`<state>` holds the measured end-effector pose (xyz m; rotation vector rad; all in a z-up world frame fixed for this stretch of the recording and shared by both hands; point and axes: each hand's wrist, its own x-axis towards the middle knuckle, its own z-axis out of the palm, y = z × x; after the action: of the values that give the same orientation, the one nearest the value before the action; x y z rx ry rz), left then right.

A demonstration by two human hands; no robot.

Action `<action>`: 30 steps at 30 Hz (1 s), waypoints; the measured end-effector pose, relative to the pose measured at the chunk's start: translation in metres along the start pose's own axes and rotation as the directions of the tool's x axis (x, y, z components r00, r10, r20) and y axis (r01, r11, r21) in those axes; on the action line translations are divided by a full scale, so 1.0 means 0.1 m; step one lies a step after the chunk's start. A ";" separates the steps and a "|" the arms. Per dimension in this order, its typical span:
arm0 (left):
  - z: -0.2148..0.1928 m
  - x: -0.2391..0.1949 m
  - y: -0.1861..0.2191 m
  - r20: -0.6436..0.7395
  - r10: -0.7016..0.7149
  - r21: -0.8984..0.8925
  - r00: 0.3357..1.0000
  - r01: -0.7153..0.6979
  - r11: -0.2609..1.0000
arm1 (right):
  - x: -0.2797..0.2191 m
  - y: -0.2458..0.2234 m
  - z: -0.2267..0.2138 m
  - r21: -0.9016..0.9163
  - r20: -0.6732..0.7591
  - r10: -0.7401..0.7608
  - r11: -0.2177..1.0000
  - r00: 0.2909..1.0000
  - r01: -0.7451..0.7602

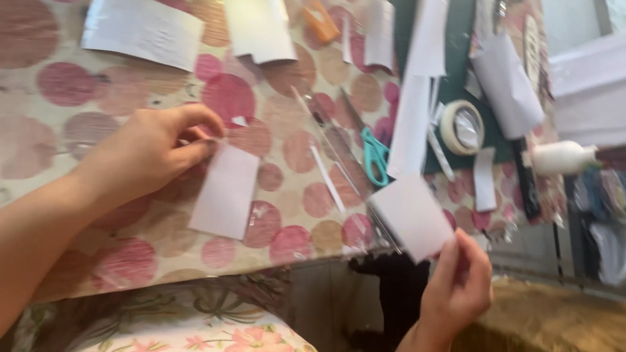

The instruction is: The person cuts a small white paper rectangle from a larger sheet using scissors, then folds it. They subsequently use a white stylus tool to press and shape the folded paper on their lap.

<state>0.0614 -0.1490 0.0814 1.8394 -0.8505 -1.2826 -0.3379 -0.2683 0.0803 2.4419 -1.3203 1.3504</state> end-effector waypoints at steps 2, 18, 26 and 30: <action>0.01 -0.04 0.06 -0.006 0.010 0.263 1.000 -0.008 0.965 | 0.07 0.22 0.05 0.097 -0.005 0.228 0.969 0.974 -0.227; 0.07 0.13 -0.27 -0.008 0.268 0.489 0.963 -0.230 0.841 | 0.33 1.42 0.32 0.125 -0.084 0.362 0.928 0.928 -0.350; 0.00 0.13 -0.32 0.063 0.319 0.651 0.946 -0.281 0.705 | 0.52 1.67 0.46 -0.315 0.115 -0.066 0.944 0.991 0.100; -0.02 0.19 -0.36 0.069 0.366 0.664 0.928 -0.317 0.677 | 0.73 1.44 0.71 -0.209 0.325 -0.128 0.957 0.937 0.203</action>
<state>0.0728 -0.1458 0.0421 2.0845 -1.6942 -0.6937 -0.3729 -0.4369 0.0409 2.5934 -1.2097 0.7424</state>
